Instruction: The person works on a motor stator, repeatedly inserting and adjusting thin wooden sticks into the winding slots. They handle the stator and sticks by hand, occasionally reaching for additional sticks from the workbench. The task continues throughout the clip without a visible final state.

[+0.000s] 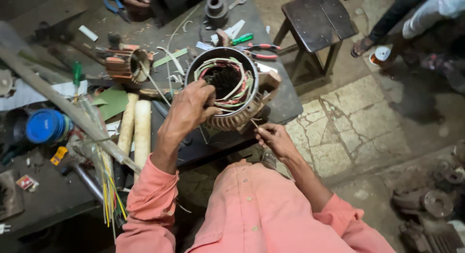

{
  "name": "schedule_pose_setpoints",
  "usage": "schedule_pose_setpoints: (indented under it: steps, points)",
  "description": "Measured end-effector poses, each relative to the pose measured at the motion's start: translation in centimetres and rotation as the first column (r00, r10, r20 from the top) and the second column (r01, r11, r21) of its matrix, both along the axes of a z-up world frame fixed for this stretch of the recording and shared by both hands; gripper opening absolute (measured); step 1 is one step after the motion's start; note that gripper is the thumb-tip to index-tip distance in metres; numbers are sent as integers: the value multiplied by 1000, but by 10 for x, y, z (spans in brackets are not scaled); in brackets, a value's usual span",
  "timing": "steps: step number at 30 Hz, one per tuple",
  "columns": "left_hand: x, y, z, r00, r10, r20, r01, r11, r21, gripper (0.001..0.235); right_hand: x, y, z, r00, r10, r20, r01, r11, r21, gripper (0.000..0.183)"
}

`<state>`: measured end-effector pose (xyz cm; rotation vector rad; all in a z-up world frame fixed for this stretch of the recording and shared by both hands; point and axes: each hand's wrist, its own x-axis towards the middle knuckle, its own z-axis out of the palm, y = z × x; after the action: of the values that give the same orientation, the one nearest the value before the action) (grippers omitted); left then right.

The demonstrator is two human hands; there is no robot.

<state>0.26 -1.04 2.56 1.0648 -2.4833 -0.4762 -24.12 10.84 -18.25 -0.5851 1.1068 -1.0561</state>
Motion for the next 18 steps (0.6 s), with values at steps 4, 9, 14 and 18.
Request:
schedule_pose_setpoints:
  steps: [4,9,14,18]
  points:
    - [0,-2,1,1000,-30,-1,30,999,-30,40,1,3,7,998,-15,-60,15,1000,-10,22]
    - [6,-6,-5,997,-77,-28,76,996,-46,36,10,4,5,992,-25,-122,20,999,-41,23]
    - [8,-12,-11,995,-101,-17,100,995,-19,30,20,3,4,988,-66,-141,59,997,-59,21]
    - [8,-15,-13,992,-118,-49,116,992,-38,30,23,6,5,983,-100,-157,93,995,-46,19]
